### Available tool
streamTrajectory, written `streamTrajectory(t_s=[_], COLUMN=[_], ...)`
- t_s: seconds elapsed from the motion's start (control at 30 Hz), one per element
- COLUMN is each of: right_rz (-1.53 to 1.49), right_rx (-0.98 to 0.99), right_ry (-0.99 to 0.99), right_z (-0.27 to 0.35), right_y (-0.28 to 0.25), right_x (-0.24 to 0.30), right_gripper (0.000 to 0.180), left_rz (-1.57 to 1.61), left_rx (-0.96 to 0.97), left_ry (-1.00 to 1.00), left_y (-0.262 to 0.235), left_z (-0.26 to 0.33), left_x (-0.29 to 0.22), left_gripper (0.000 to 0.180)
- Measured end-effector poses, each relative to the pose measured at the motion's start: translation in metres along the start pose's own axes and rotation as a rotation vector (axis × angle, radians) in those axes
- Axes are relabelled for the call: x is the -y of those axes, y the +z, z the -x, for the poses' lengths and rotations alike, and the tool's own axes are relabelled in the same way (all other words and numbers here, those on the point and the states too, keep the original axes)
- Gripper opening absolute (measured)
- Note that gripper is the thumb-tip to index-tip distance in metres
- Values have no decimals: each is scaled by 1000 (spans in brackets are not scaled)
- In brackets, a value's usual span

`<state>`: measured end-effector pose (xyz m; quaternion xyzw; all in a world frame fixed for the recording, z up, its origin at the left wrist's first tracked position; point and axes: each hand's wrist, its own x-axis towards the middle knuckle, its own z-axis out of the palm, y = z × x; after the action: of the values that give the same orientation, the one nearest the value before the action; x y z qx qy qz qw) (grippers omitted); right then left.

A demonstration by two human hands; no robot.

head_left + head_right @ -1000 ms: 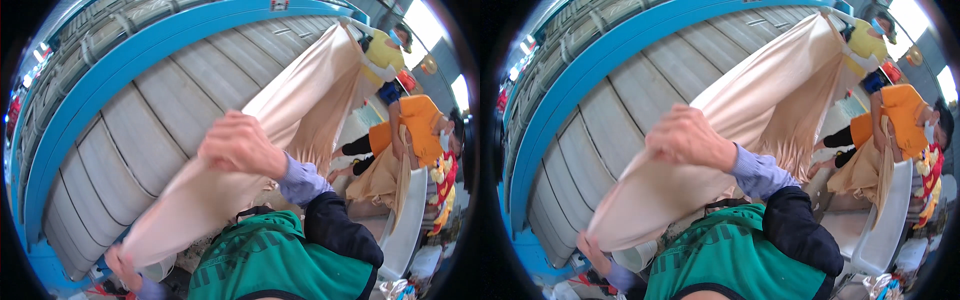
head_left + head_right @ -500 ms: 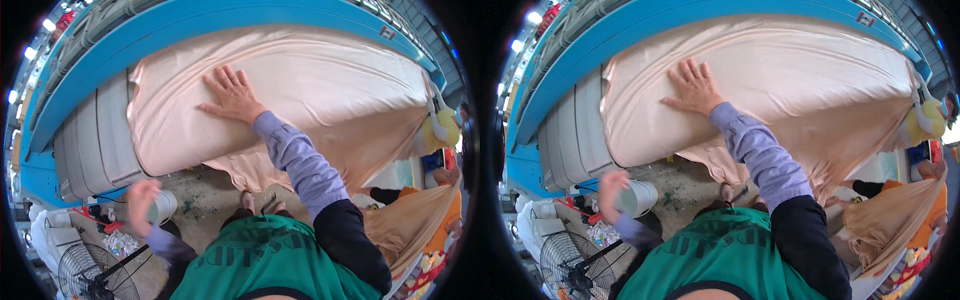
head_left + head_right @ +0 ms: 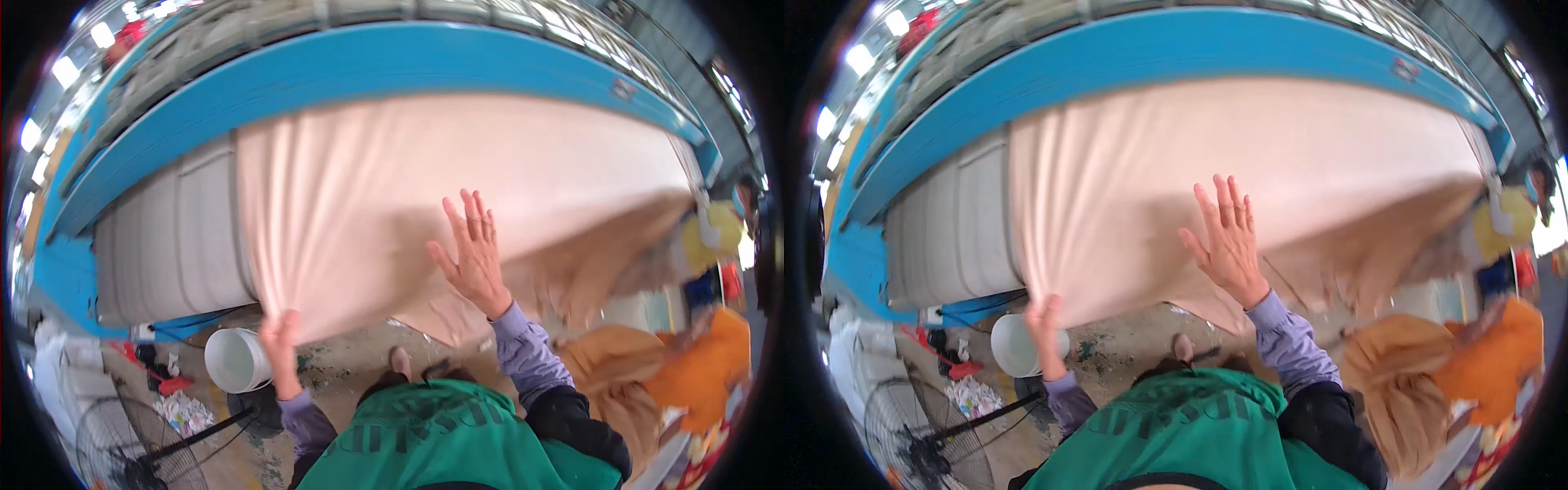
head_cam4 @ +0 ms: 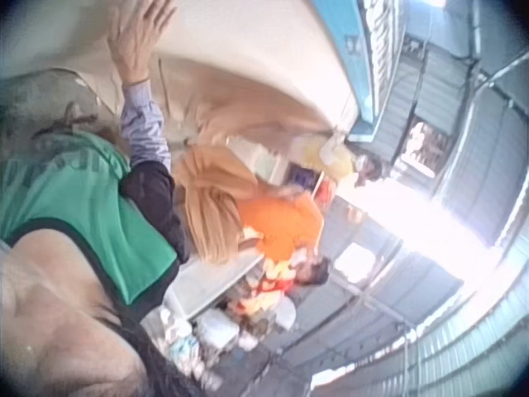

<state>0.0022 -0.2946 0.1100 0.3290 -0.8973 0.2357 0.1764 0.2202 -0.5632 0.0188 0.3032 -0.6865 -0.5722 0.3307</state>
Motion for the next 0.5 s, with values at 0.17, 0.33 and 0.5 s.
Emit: streamTrajectory(t_s=[0.17,0.33,0.5], right_rz=[140,41,-227], right_rx=[-44,-154,-365], right_ry=[73,41,-81], right_z=[24,-51,52], right_y=[16,22,19], right_x=[-43,-62,-52], right_gripper=[60,44,42], left_rz=[-566,-647,-215], left_rx=[-267,-59,411], left_ry=[389,584,348], left_y=[16,57,77], left_z=[-74,-75,-6], left_x=[-50,-96,-97], left_gripper=[39,39,34])
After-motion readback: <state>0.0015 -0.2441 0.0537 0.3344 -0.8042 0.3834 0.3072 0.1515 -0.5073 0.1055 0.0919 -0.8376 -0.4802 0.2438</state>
